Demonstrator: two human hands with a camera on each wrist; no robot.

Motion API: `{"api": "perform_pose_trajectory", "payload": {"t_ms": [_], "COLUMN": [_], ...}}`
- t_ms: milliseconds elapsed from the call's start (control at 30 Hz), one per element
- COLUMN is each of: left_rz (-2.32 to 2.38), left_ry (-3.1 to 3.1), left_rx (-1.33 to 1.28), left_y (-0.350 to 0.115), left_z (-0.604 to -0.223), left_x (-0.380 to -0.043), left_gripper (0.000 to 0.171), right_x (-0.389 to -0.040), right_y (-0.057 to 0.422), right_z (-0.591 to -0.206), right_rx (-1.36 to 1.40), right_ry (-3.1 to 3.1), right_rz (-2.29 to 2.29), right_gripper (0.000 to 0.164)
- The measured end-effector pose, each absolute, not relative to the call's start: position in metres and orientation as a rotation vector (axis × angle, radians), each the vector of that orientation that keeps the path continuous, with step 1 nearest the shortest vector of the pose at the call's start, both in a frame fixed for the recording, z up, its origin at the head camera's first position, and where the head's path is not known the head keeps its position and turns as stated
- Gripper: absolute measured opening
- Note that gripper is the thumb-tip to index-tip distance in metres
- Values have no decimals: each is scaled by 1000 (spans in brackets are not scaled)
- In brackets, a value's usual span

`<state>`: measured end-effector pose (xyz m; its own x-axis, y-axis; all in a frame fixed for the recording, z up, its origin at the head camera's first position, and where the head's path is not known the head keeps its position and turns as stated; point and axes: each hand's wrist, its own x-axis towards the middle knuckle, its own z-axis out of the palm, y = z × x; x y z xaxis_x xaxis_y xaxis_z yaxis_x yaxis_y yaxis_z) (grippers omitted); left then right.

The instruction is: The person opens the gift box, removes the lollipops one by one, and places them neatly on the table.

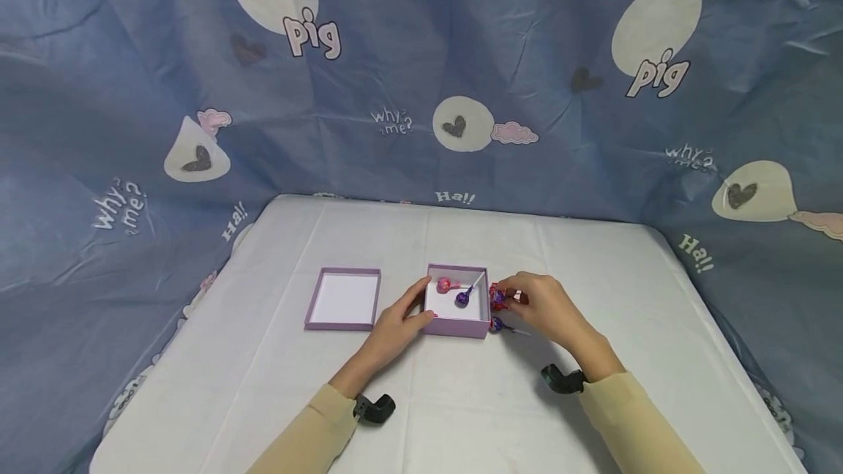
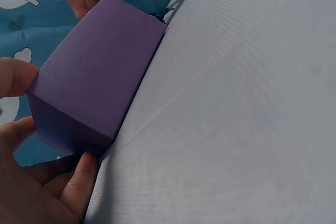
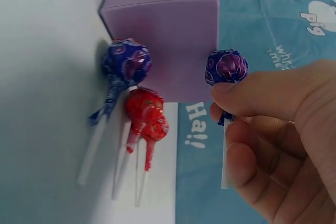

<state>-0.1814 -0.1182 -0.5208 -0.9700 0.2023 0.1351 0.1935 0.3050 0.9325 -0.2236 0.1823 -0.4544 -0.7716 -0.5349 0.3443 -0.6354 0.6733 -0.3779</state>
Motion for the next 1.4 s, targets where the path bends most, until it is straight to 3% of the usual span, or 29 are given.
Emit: {"api": "perform_pose_trajectory", "payload": {"t_ms": [200, 900, 1400], "left_rz": [1803, 1809, 1793], "left_ry": [2526, 2538, 2557], "left_rx": [381, 368, 370], "left_y": [-115, -115, -119], "left_z": [-487, -486, -526], "left_x": [-165, -163, -183], "left_gripper": [62, 62, 63], "right_x": [-218, -206, -198], "right_y": [185, 187, 190], "right_z": [-461, -476, -483], "right_rx": [956, 1040, 1068], "right_ry": [-2714, -2749, -2791], "right_rz": [727, 735, 766], "right_gripper": [26, 30, 31]}}
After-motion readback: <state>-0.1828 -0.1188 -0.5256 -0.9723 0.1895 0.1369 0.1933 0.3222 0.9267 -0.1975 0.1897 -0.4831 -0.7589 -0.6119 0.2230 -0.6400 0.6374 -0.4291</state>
